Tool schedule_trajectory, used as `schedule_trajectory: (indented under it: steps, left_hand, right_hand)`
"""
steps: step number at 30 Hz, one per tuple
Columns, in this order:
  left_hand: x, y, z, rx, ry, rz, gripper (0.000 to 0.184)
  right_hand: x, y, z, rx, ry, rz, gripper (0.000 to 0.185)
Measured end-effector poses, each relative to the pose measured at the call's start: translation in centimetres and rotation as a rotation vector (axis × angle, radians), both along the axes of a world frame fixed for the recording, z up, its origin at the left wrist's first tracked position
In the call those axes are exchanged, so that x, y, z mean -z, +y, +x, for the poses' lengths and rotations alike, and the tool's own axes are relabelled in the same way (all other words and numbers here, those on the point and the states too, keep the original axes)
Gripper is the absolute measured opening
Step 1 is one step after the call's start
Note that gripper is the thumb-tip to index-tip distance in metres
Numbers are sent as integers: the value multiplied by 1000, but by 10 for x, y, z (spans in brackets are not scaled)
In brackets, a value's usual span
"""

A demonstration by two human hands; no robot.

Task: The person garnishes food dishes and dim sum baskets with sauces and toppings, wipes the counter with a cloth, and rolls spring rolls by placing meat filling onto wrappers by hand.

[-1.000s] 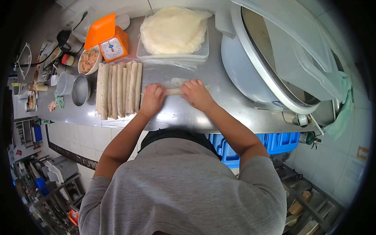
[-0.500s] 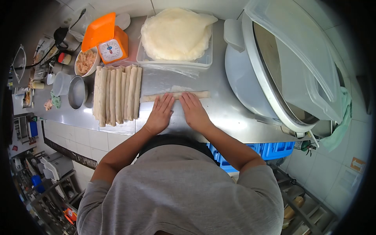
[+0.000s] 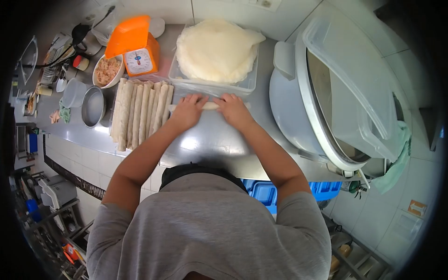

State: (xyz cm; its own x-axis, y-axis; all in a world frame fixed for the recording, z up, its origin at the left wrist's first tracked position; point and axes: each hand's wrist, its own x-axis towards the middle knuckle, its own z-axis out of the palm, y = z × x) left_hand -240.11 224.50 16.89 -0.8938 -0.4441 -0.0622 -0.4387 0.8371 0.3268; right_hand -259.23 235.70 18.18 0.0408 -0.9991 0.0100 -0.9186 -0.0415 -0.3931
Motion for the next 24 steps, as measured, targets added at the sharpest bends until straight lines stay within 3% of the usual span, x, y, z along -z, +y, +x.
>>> schedule_trajectory:
  steps: [2, 3, 5, 8, 10, 13, 16, 18, 21, 24]
  left_hand:
    - [-7, -33, 7, -28, -153, 191, 59]
    - [-20, -48, 20, -75, -115, 516, 58]
    - [-71, -76, 44, -144, -19, 1155, 55]
    - [-141, -35, 60, -132, 779, 1544, 31]
    - [-168, 8, 38, -224, 1002, 1526, 16]
    - [-183, 37, 27, -300, 1095, 1312, 17]
    - [-200, 62, 22, -414, 1022, 941, 29]
    - [-194, 68, 24, -364, 992, 718, 33]
    - [-189, 76, 23, -338, 1019, 631, 25]
    - [-195, 90, 24, -394, 1005, 739, 16]
  right_hand:
    - [-3, -6, -18, 117, -409, 333, 33]
    - [-8, -11, -28, 174, -611, 498, 30]
    - [-34, 0, -31, 116, -690, 488, 30]
    - [-59, 22, -10, 154, -1192, 536, 33]
    - [-72, 29, 10, 128, -1515, 621, 31]
    - [-106, 31, 53, 132, -1252, 88, 31]
    - [-170, 47, 67, 70, -647, -725, 36]
    - [-209, 61, 78, -51, -392, -780, 38]
    - [-226, 65, 87, -117, -75, -823, 40]
    - [-226, 61, 94, -98, 73, -806, 42]
